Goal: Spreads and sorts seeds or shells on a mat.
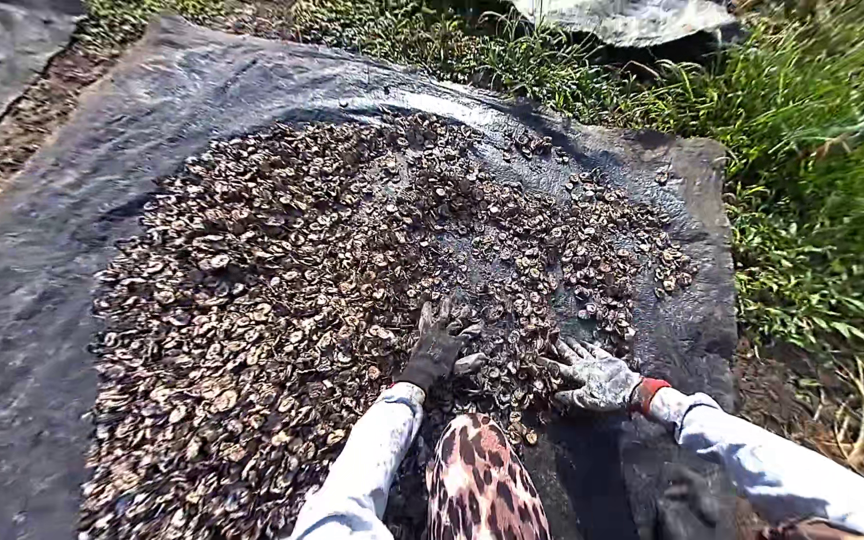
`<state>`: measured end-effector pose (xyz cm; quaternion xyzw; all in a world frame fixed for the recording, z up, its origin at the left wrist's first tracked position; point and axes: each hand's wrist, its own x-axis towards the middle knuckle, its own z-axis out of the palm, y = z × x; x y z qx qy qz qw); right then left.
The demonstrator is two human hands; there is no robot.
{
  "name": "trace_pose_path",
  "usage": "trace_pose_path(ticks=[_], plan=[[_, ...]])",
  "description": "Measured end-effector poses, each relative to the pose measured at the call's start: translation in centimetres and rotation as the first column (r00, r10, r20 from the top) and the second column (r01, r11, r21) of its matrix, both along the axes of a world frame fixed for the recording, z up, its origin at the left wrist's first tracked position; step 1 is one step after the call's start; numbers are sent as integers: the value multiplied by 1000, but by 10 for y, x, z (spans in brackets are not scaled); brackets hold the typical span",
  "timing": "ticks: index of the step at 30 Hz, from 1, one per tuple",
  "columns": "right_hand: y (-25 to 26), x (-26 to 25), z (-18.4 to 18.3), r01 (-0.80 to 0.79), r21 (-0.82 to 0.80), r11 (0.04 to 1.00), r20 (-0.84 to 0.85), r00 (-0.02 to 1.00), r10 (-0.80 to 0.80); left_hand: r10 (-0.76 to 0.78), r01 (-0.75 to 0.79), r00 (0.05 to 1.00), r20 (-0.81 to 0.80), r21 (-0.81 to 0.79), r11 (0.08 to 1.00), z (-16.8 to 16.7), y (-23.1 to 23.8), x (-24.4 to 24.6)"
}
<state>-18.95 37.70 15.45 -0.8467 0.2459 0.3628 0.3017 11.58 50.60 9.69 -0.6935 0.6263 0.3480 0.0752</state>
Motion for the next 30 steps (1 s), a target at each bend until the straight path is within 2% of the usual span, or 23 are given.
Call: trace_pose_path(ticks=[2, 3, 5, 7, 9, 11, 13, 15, 17, 22, 25, 27, 30], plan=[[-3, 29, 12, 45, -94, 995, 137, 990, -32, 163, -165, 983, 80, 25, 986, 1, -18, 0], [-13, 50, 13, 71, -163, 984, 257, 966, -27, 200, -203, 975, 97, 24, 979, -3, -27, -4], [-46, 115, 7, 85, -246, 966, 392, 920, 19, 195, -199, 975, 108, 22, 980, -12, -39, -6], [-85, 195, -23, 73, -366, 928, 498, 858, 129, 168, -167, 982, 90, -22, 986, -20, -38, -3], [-119, 289, -48, 120, -449, 885, 582, 791, 188, 157, -147, 985, 69, -132, 980, -28, -36, 4], [-143, 361, -72, 171, -465, 869, 603, 780, 169, 175, -169, 984, 33, -130, 977, -19, -33, 4], [-170, 395, -92, 241, -420, 875, 606, 792, 73, 217, -217, 976, -15, -85, 972, -14, -37, 10], [-197, 382, -107, 289, -407, 867, 576, 817, -2, 217, -219, 976, -31, -74, 973, -29, -31, 16], [-214, 331, -118, 365, -428, 827, 561, 824, -73, 183, -183, 983, -15, -165, 969, -47, -24, 15], [-238, 193, -124, 406, -548, 731, 476, 870, -126, 155, -148, 988, 15, -235, 961, -49, -25, 16], [-246, 155, -119, 565, -536, 628, 424, 823, -379, 149, -127, 988, 46, -320, 939, -55, -21, 14], [-237, 148, -114, 594, -479, 646, 388, 804, -452, 146, -112, 987, 73, -347, 931, -55, -21, 15], [-195, 119, -106, 424, -447, 787, 287, 902, -323, 151, -112, 979, 135, -259, 959, -52, -27, 14]])
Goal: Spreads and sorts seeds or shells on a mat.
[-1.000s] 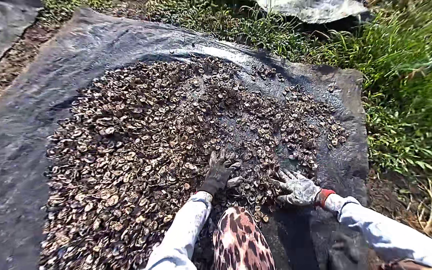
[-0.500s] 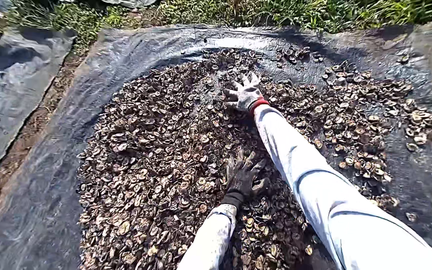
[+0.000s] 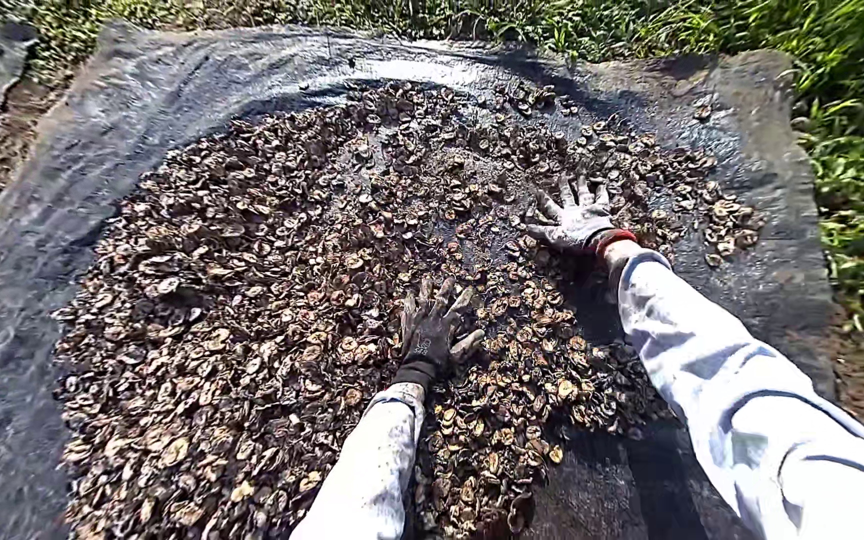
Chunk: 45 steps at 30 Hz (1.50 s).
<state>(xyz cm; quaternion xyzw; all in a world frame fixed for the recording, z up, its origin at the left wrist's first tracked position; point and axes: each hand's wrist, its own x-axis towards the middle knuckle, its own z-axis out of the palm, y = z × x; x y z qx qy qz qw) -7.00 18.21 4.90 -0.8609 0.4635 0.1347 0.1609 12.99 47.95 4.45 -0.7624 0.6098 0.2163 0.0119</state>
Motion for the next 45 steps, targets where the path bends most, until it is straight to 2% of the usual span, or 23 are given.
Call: trace_pose_path(ticks=[2, 5, 6, 8, 11, 13, 14, 17, 19, 23, 25, 29, 31, 32, 33, 34, 37, 39, 40, 42, 44, 45], plan=[[47, -24, 9, -106, 32, 994, -2, 994, 106, 64, -65, 998, 26, 33, 997, 5, -5, -6], [139, -59, 16, -211, -3, 977, 120, 970, 210, 212, -210, 977, -5, 86, 974, 21, -11, -35], [170, -68, 22, -232, 24, 972, 148, 963, 226, 206, -202, 978, -28, 95, 975, 26, -4, -48], [231, -96, 39, -253, 150, 956, 184, 957, 225, 123, -107, 986, -115, 135, 985, 37, 23, -75], [294, -156, 38, -265, 109, 958, 353, 911, 212, -142, 172, 962, -233, 113, 979, 55, 79, -118], [297, -176, 37, -236, 38, 971, 385, 900, 204, -278, 288, 918, -284, -7, 958, 55, 109, -142], [287, -176, 38, -213, 13, 977, 390, 901, 191, -325, 329, 910, -257, -29, 944, 52, 112, -146], [231, -163, 26, -148, -140, 979, 345, 920, 188, -338, 353, 917, -211, 38, 935, 52, 88, -143], [178, -153, 16, -114, -242, 964, 248, 953, 175, -397, 410, 909, -131, 99, 907, 61, 73, -141], [95, -147, 8, 120, -242, 963, 159, 984, -82, -633, 639, 756, -168, -21, 769, 65, 62, -151], [89, -149, 9, 192, -199, 961, 157, 974, -162, -598, 606, 783, -172, -9, 795, 46, 47, -156], [158, -174, 14, 138, -183, 973, 217, 971, -96, -274, 273, 962, -2, -64, 960, 9, -10, -146], [218, -192, 16, 79, -168, 983, 262, 964, -33, -85, 85, 996, 7, -2, 996, 16, -17, -154], [243, -196, 19, 69, -137, 988, 264, 964, -30, -48, 48, 999, 7, 45, 998, 22, -11, -162], [267, -201, 24, 53, -94, 994, 247, 969, -29, -84, 85, 996, -8, 73, 994, 26, 2, -168], [290, -206, 29, 34, -53, 998, 234, 972, -21, -182, 187, 982, -50, 101, 977, 32, 22, -172], [352, -220, 38, -25, 2, 1000, 319, 948, 23, -492, 525, 840, -228, 116, 843, 54, 93, -171], [372, -214, 43, -159, 93, 983, 389, 915, 111, -561, 613, 771, -302, 114, 782, 68, 126, -155], [374, -203, 44, -225, 131, 965, 415, 897, 153, -539, 591, 794, -282, 148, 793, 72, 135, -144], [366, -170, 40, -295, 179, 939, 412, 889, 201, -404, 420, 907, -114, 202, 885, 66, 142, -120], [349, -137, 28, -292, 150, 945, 388, 896, 215, -259, 232, 963, 67, 275, 933, 55, 140, -107], [346, -130, 22, -299, 114, 947, 388, 891, 235, -224, 184, 969, 99, 314, 931, 55, 145, -112]])
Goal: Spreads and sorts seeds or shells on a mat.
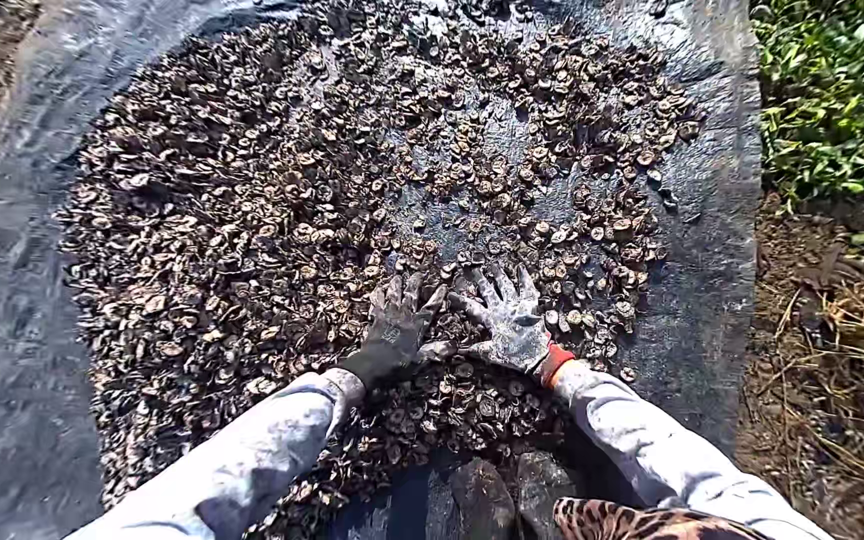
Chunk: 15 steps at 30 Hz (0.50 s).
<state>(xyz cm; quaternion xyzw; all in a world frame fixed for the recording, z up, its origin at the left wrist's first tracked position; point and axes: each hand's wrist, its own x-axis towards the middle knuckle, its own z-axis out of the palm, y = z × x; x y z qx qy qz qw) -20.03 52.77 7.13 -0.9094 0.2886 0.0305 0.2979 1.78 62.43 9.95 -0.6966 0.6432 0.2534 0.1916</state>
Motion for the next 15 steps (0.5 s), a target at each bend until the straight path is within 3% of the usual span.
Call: trace_pose_path(ticks=[2, 5, 6, 8, 10, 13, 15], plan=[[8, -9, -2, -63, 1, 998, 27, 998, 63, -8, 8, 1000, 6, 104, 995, 11, 19, -17], [20, -69, 7, -168, 15, 986, 76, 983, 166, -145, 168, 953, -266, 64, 984, 29, 53, -47], [19, -85, 4, -145, -40, 989, 100, 984, 148, -196, 219, 910, -365, 22, 976, 27, 61, -51], [12, -90, -3, -26, -124, 992, 97, 995, 38, -228, 233, 888, -401, -35, 972, 24, 66, -44], [4, -60, -7, 64, -174, 983, 62, 997, -54, -109, 101, 947, -301, -43, 994, 20, 60, -27], [11, 15, -2, -20, -121, 992, -9, 1000, 19, 250, -257, 962, -113, -53, 965, 19, 52, 0], [40, 48, 1, -131, -47, 990, 23, 991, 133, 272, -273, 962, -28, -41, 961, 18, 62, 7]])
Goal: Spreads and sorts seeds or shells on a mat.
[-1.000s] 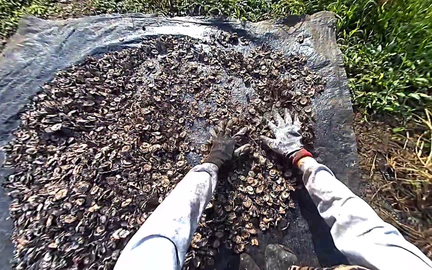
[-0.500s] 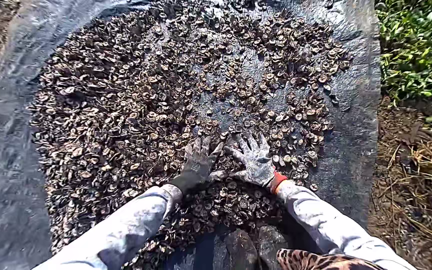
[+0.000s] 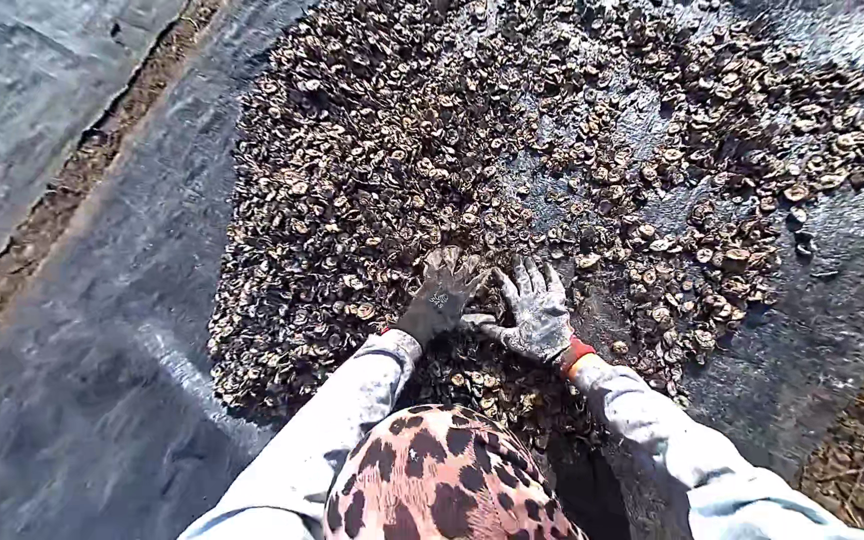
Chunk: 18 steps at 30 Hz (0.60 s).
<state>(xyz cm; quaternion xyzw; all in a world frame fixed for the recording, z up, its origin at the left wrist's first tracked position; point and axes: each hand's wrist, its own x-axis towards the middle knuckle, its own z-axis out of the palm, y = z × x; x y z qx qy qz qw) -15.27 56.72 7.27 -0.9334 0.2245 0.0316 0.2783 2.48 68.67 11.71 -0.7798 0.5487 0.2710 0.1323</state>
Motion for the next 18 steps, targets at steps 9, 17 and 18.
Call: trace_pose_path(ticks=[9, 17, 18], plan=[[27, -43, 1, -156, 17, 988, 111, 982, 154, -158, 161, 971, -182, 5, 987, 19, 91, -38], [-91, 127, -7, 218, -155, 964, -17, 975, -223, 397, -422, 871, -288, -29, 906, 26, -11, 15], [-107, 162, 1, 256, -120, 959, -9, 966, -259, 385, -438, 891, -242, -227, 870, 37, -8, 29]])
